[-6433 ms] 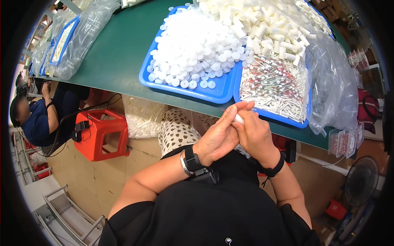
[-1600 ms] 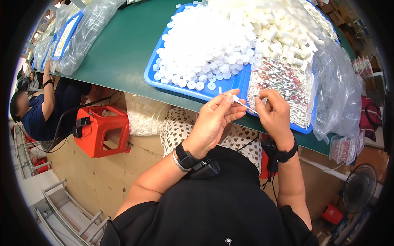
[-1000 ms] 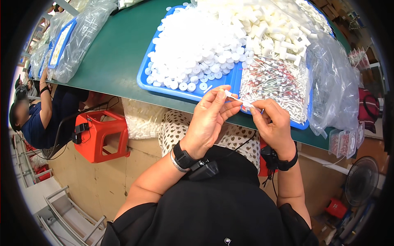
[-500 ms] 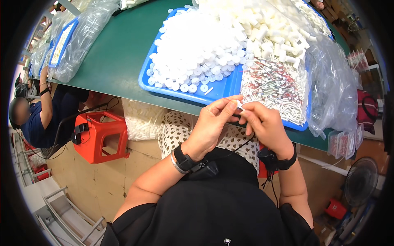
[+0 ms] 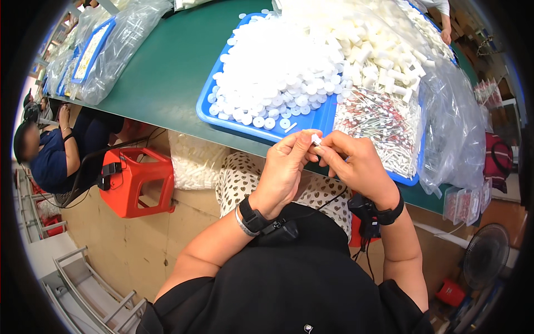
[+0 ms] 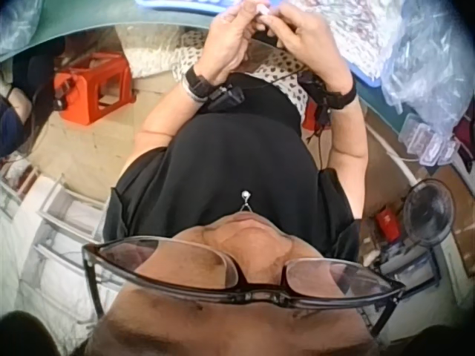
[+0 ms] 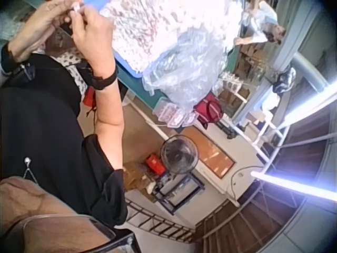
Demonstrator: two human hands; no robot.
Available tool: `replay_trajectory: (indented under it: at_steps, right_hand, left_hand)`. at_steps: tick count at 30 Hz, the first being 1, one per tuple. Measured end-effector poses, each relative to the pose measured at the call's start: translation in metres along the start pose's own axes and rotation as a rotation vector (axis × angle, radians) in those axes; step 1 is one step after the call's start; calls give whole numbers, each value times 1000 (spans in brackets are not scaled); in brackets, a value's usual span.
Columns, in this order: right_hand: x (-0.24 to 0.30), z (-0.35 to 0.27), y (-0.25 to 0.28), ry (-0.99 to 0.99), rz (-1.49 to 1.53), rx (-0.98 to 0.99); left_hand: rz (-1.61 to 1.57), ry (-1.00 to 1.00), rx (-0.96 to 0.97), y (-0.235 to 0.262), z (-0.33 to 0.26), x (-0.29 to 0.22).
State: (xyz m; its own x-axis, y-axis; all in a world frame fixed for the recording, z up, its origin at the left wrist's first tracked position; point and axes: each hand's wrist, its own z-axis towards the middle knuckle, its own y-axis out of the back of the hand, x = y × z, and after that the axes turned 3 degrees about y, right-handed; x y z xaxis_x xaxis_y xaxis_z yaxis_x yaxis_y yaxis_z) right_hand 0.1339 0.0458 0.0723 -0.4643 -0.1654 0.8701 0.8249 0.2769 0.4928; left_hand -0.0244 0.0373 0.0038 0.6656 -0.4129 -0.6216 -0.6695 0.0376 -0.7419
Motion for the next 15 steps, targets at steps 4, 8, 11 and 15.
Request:
replay_trajectory:
  at_steps: [4, 8, 11, 15]
  right_hand:
    - [-5, 14, 16, 94, -154, 81]
    - [-24, 60, 64, 157, -482, -476]
    - [-65, 81, 89, 252, -835, -455]
    - [-85, 81, 99, 132, -885, -321]
  left_hand:
    - [23, -6, -58, 2, -3, -6]
    - [18, -17, -78, -8, -7, -14]
    - [32, 13, -40, -4, -7, -12]
    - [28, 9, -30, -3, -8, -14]
